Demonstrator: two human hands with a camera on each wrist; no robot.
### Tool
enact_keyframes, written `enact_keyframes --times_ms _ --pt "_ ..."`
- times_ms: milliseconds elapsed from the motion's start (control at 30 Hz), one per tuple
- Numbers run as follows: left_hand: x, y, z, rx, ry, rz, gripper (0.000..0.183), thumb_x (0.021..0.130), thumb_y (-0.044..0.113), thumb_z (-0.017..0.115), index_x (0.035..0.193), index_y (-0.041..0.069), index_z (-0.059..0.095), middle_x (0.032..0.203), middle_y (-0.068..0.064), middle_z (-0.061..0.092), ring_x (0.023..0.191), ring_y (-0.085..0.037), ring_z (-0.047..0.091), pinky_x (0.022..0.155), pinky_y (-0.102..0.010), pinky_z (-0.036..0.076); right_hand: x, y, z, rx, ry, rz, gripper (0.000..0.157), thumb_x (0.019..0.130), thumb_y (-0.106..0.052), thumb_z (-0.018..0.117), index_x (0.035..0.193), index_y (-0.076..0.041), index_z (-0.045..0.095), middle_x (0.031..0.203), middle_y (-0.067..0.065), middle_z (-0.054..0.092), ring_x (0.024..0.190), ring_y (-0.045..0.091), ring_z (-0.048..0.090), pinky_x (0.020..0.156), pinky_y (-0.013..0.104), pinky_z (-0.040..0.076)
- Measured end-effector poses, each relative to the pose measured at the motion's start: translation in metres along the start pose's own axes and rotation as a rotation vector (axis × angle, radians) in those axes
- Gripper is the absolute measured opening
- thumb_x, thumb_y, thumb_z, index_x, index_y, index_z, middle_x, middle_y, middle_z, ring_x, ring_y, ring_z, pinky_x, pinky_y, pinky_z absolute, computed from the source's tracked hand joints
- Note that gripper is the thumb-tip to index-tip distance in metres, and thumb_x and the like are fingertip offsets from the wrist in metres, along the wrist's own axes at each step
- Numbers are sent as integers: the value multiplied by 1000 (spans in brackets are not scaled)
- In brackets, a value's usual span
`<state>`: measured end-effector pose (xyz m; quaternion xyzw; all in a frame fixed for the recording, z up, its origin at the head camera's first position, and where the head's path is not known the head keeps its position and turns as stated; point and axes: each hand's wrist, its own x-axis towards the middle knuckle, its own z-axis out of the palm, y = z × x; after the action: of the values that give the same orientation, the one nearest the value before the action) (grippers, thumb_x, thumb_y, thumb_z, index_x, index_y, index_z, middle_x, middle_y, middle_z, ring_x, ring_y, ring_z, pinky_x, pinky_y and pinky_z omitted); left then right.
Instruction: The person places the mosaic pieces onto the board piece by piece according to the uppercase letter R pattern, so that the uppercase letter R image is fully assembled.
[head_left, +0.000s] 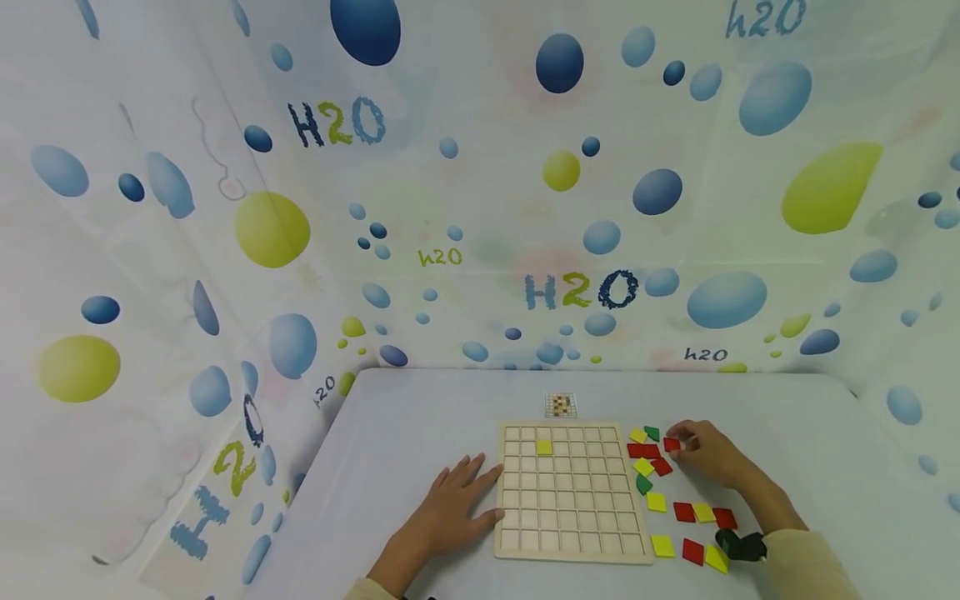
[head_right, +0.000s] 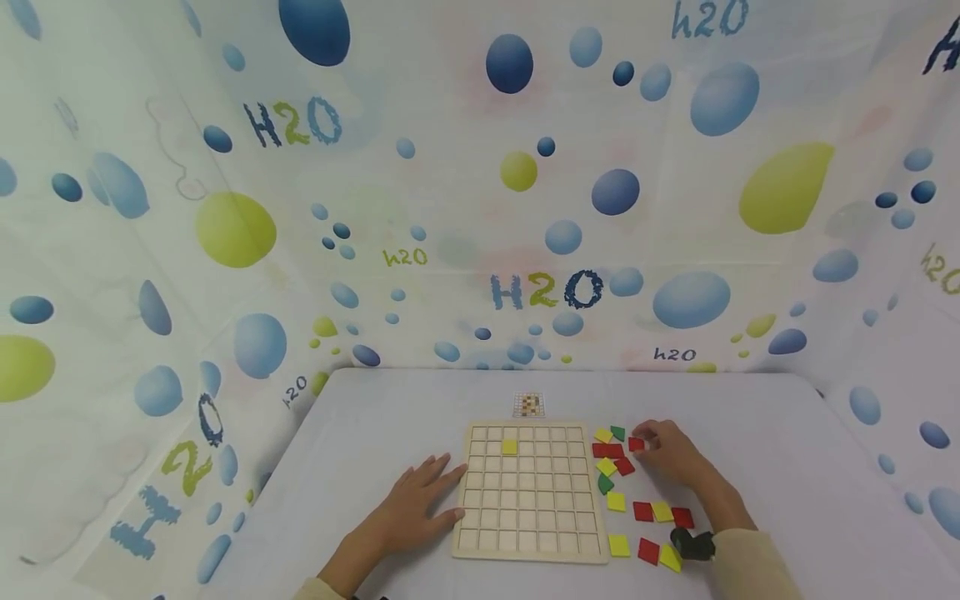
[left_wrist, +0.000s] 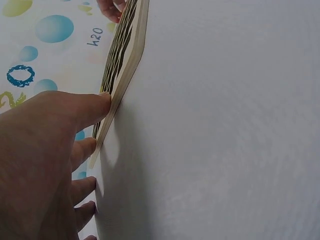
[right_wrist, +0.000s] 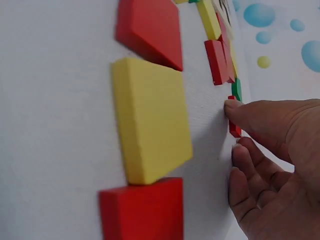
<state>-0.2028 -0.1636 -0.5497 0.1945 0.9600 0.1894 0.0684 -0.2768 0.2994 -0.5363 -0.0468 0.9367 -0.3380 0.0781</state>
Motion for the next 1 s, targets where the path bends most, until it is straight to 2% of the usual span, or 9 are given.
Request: enact_keyframes --times_ms 433,767,1000 --pt "0 1 0 10 6 -3 70 101 65 53 163 35 42 172 -6 34 160 -35 28 127 -64 22 0 4 9 -14 33 -13 36 96 -9 74 129 2 64 115 16 61 101 27 56 92 46 60" --pt "1 3 -1 10 3 -4 70 101 65 54 163 34 42 172 -6 34 160 -35 28 127 -65 22 0 7 9 -41 57 -25 33 96 -7 73 127 3 65 114 19 63 99 31 58 92 49 61" --pt "1 1 0 19 -6 -6 71 101 66 54 163 34 42 172 -7 34 160 -36 28 127 -65 22 4 2 10 -51 92 -13 34 99 -10 71 128 6 64 118 23 62 104 35 58 100 57 57"
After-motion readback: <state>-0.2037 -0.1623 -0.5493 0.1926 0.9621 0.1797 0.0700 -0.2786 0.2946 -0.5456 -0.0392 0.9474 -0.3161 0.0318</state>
